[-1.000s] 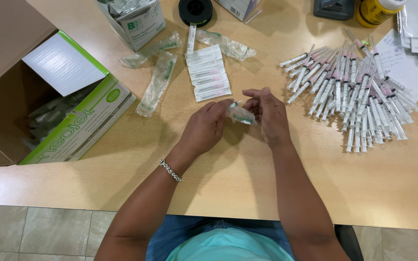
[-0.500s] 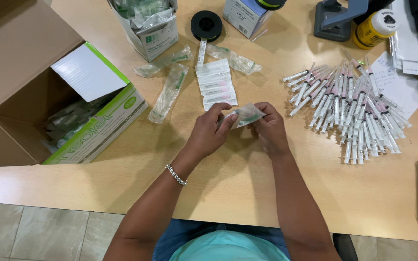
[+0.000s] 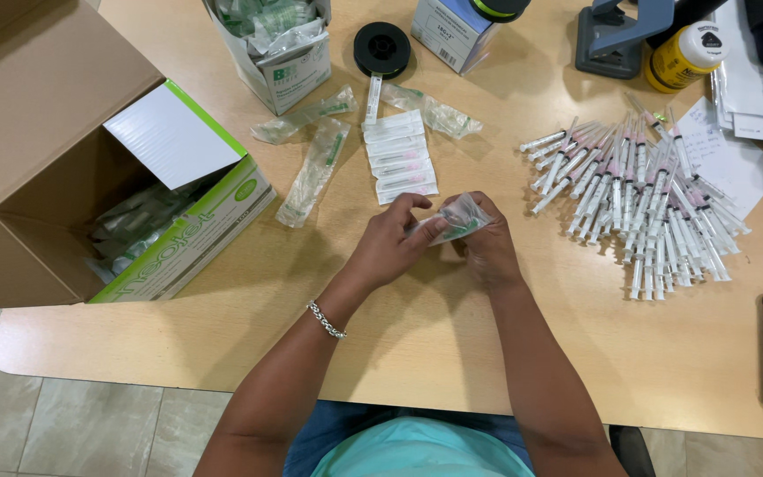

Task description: The person unpacks syringes and needles from a box and plastic wrappers, then attaches needles to syringes one by one. The assembled syringes are placed on the table in a growing pile.

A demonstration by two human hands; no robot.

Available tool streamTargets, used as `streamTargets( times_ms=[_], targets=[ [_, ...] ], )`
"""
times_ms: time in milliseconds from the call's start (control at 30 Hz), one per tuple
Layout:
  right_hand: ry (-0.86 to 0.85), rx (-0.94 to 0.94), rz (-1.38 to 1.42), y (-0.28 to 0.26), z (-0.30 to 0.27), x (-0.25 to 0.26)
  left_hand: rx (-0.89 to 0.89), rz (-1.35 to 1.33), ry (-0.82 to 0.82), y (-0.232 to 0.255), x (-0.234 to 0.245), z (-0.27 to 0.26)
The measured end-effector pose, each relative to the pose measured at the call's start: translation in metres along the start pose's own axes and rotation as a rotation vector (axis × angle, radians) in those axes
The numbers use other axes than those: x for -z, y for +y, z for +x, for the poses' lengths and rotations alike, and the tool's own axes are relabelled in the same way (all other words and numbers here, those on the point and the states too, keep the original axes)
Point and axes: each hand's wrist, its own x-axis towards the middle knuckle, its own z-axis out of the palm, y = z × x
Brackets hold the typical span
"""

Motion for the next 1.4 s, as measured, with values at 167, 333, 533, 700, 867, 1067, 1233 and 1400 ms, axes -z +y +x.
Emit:
streamTargets(
  times_ms=[167, 333, 533, 700, 867, 1067, 1233, 1400],
  targets=[
    [-0.084, 0.083, -0.085, -0.006, -0.001, -0.011, 0.029, -0.109, 0.056, -0.018, -0.004, 0.008],
    [-0.181, 0.052, -0.202, 0.013, -0.007, 0.007, 0.015, -0.121, 0.052, -0.014, -0.005, 0.002],
    [-0.223, 0.132, -0.166, 0.003, -0.004, 0.008, -0.005, -0.156, 0.018, -0.014, -0.006, 0.003],
    [-0.243, 0.191, -0.139, 0.013, -0.001, 0.015, 0.018, -0.181, -0.015, -0.018, -0.008, 0.007],
    [-0.201, 0.214, 0.13, 0.017, 0.001, 0.007, 0.024, -0.191, -0.005, -0.001, -0.007, 0.005],
    [-0.114, 0.146, 0.225, -0.001, -0.004, -0.005, 0.1, -0.415, -0.005, -0.008, -0.014, 0.013],
    [0.015, 0.144, 0.282, 0.011, 0.011, 0.021, 0.159, -0.537, 0.097, -0.036, -0.008, 0.023],
    [0.024, 0.158, 0.292, -0.005, 0.011, 0.013, 0.032, -0.666, 0.221, -0.013, 0.015, 0.01]
  ],
)
